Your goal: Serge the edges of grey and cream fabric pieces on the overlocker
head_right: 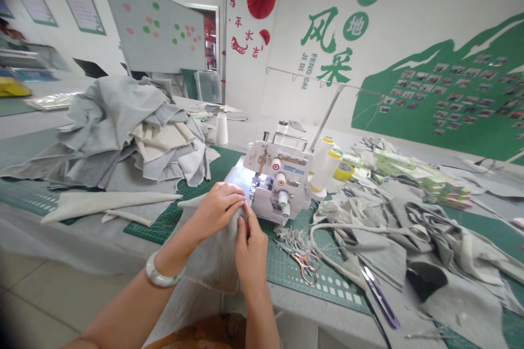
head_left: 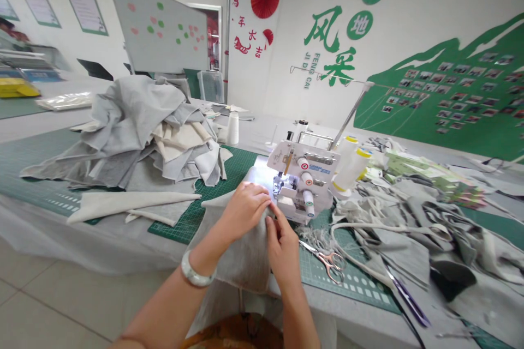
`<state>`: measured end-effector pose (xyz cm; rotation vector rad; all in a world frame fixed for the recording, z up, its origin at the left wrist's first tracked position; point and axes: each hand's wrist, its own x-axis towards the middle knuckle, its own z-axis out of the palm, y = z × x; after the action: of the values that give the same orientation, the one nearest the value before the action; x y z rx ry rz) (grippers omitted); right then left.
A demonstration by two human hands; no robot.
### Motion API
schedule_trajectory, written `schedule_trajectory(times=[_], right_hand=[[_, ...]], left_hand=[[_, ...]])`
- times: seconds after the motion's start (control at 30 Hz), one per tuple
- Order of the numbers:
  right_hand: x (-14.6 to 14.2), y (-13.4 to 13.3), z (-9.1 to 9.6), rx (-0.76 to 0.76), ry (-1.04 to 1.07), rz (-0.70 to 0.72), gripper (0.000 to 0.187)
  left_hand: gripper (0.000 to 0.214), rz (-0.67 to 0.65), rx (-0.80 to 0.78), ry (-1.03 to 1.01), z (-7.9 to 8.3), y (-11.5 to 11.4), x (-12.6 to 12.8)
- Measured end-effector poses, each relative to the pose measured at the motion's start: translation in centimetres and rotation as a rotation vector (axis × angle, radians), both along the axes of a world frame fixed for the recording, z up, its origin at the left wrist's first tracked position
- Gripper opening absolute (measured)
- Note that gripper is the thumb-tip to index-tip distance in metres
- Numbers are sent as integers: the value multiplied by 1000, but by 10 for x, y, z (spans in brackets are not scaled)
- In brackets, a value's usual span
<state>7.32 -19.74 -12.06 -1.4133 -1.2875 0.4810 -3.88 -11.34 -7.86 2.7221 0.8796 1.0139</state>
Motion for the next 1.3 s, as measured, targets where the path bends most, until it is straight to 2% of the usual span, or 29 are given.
schedule_trajectory(times=[0.17, 0.43, 0.57, 0.73, 1.0, 1.17, 1.3], right_hand=[[-1, 1, 0, 32, -8, 6, 41], [-5, 0, 4, -15, -13, -11, 42], [-5, 1, 3, 9, -21, -17, 41], [-5, 3, 0, 15, -18, -3, 40], [-6, 3, 1, -2, -16, 7, 44], [-6, 2, 0, -6, -22, 11, 44], [-5, 0, 0, 0, -13, 16, 41]], left_hand=[[25, -9, -30, -35, -4, -4, -2], [25, -34, -22, -20, -5, 7, -3], [24, 1, 33, 24, 0, -1, -1], [27, 29, -2, 14, 0, -15, 0], [34, 23, 5, -5, -10, -7, -2], [34, 20, 32, 87, -6, -8, -2], [27, 61, 21, 63, -4, -14, -2]])
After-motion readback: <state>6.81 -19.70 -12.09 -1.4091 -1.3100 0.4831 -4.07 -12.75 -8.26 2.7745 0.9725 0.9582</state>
